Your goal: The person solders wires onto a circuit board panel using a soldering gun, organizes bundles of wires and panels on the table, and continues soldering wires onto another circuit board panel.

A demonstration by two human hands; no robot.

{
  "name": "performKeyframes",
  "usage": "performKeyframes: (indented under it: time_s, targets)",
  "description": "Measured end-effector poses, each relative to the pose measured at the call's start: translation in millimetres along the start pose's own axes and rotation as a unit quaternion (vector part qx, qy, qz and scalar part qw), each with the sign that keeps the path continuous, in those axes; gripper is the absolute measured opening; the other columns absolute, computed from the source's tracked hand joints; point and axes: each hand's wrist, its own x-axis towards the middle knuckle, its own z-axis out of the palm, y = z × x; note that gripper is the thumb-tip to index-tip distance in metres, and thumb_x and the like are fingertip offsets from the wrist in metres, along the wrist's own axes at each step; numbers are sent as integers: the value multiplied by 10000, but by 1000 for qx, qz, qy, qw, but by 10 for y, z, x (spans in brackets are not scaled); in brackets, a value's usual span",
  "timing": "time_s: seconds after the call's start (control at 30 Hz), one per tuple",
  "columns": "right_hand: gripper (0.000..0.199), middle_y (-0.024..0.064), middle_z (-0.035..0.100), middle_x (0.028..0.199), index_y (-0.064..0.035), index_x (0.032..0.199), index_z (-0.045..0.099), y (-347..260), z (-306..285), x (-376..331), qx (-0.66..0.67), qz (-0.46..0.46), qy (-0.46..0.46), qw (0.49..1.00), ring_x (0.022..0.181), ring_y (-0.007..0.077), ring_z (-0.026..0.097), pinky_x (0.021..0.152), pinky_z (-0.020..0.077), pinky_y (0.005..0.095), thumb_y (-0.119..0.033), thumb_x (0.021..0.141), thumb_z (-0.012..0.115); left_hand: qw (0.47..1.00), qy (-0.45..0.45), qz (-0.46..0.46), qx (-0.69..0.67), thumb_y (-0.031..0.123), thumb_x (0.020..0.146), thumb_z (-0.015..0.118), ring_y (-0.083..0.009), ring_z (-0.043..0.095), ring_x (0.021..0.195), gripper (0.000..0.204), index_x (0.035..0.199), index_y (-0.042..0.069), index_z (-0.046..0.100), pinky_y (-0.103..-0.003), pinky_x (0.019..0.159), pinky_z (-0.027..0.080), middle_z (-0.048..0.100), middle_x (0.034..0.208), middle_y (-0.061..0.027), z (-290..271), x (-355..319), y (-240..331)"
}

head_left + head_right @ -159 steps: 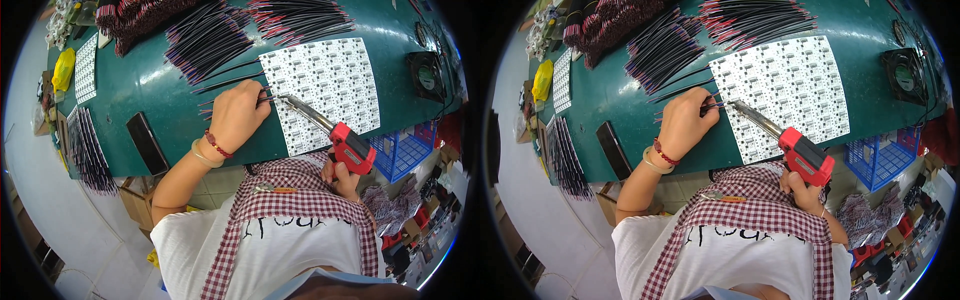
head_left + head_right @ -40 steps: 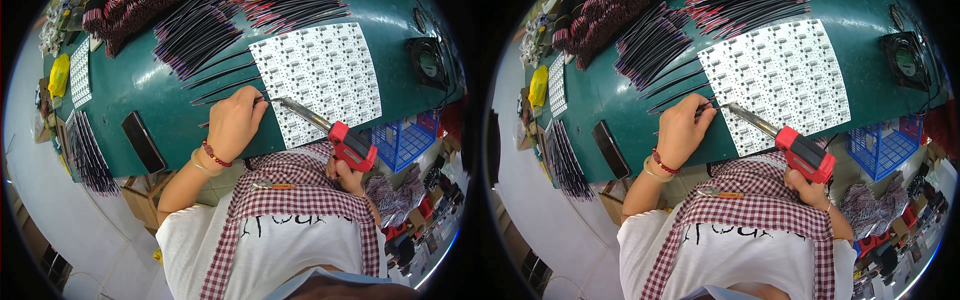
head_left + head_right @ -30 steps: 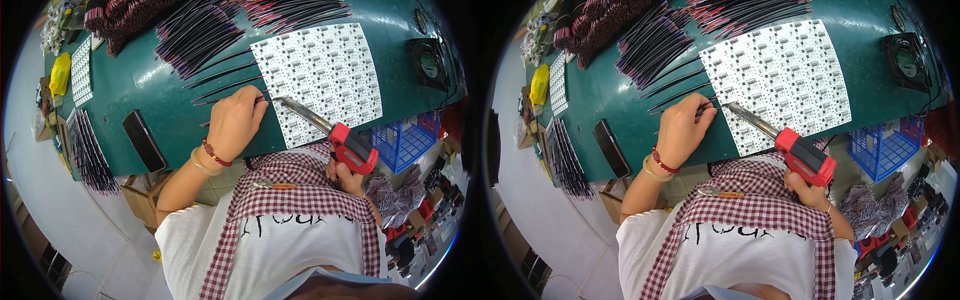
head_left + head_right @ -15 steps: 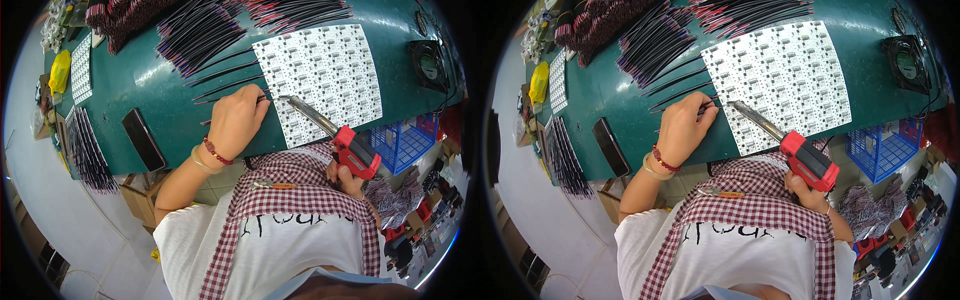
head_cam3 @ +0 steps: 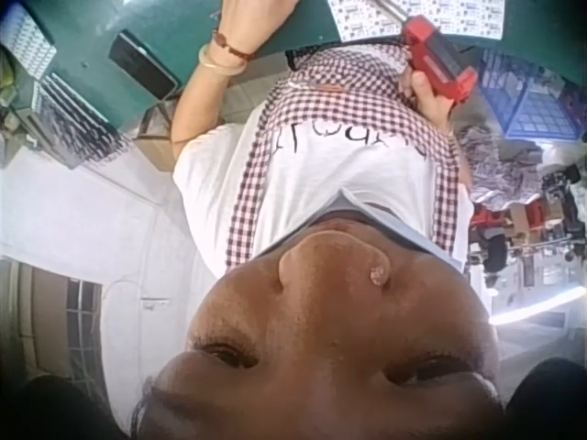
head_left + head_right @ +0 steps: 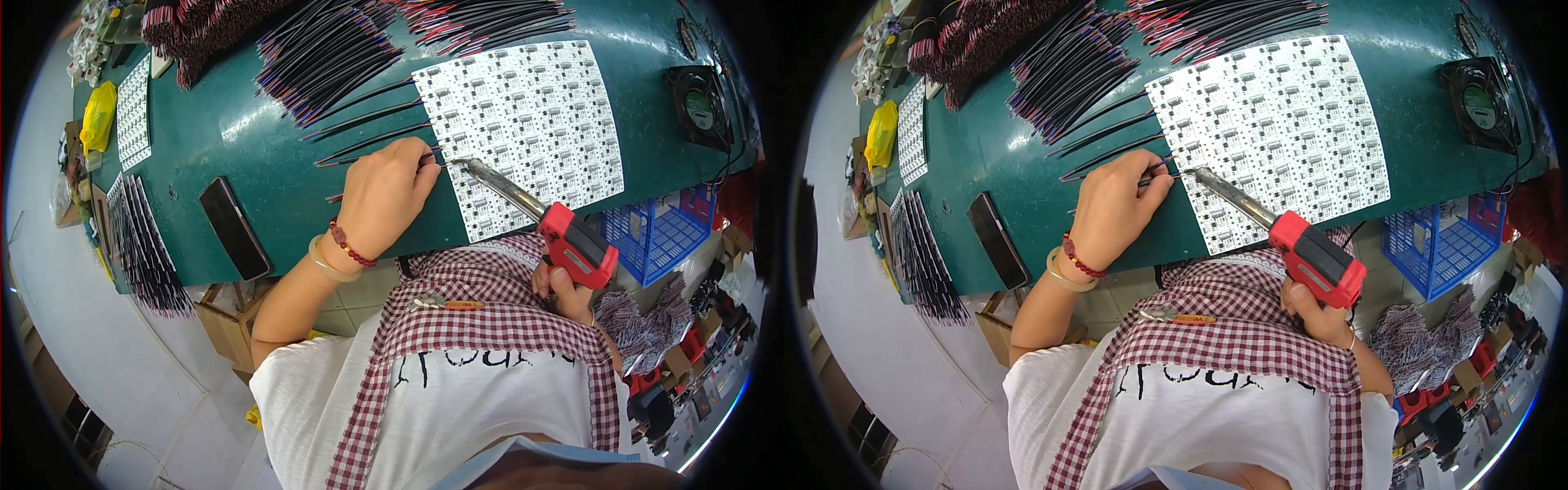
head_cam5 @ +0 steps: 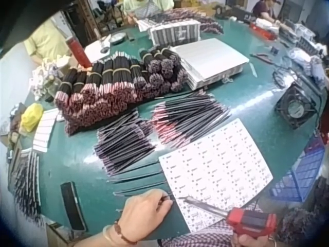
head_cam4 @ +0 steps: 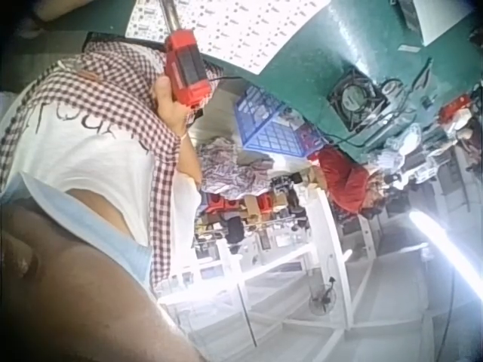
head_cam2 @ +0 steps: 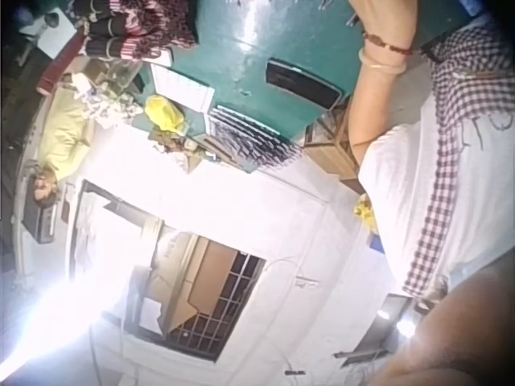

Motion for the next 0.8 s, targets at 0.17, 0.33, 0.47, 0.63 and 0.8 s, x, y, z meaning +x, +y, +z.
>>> performKeyframes:
  time_s: [0.17,0.33,0.47,0.63,0.8]
  targets:
    - [381,51,498,656,39,1242,402,30,-17,-6,-24,1,7,1000,535,109,469,524,426,262,-152,927,501,1000,6,4,3,132,782,640,-315,590,615,152,777,21,535,-394,533,465,608,717,-118,8,-6,-2]
    - [393,50,495,637,41,1246,396,34,-16,1,-38,27,13,999,529,109,470,521,426,262,-155,923,509,1000,10,3,3,132,782,641,-313,593,616,158,771,20,531,-394,533,466,608,716,-118,12,-8,-7]
    - [413,51,492,636,36,1254,385,-2,25,-8,16,-1,23,1000,523,108,463,520,426,262,-177,924,513,1000,-4,-9,16,111,772,663,-253,611,593,145,824,-3,591,-332,543,467,631,743,-126,-3,1,-1]
    - [430,49,486,647,34,1258,376,-2,23,-12,3,9,22,1000,515,105,450,518,424,264,-201,926,516,1000,-6,-9,21,116,773,661,-256,611,595,150,824,-6,591,-334,544,467,632,748,-130,-5,-2,-1]
    - [427,47,483,648,33,1255,377,-7,25,-13,4,-4,18,1000,513,102,447,516,420,265,-202,926,517,1000,-13,-5,3,122,778,657,-261,611,602,155,832,-9,593,-337,551,466,635,751,-127,-17,2,-8]
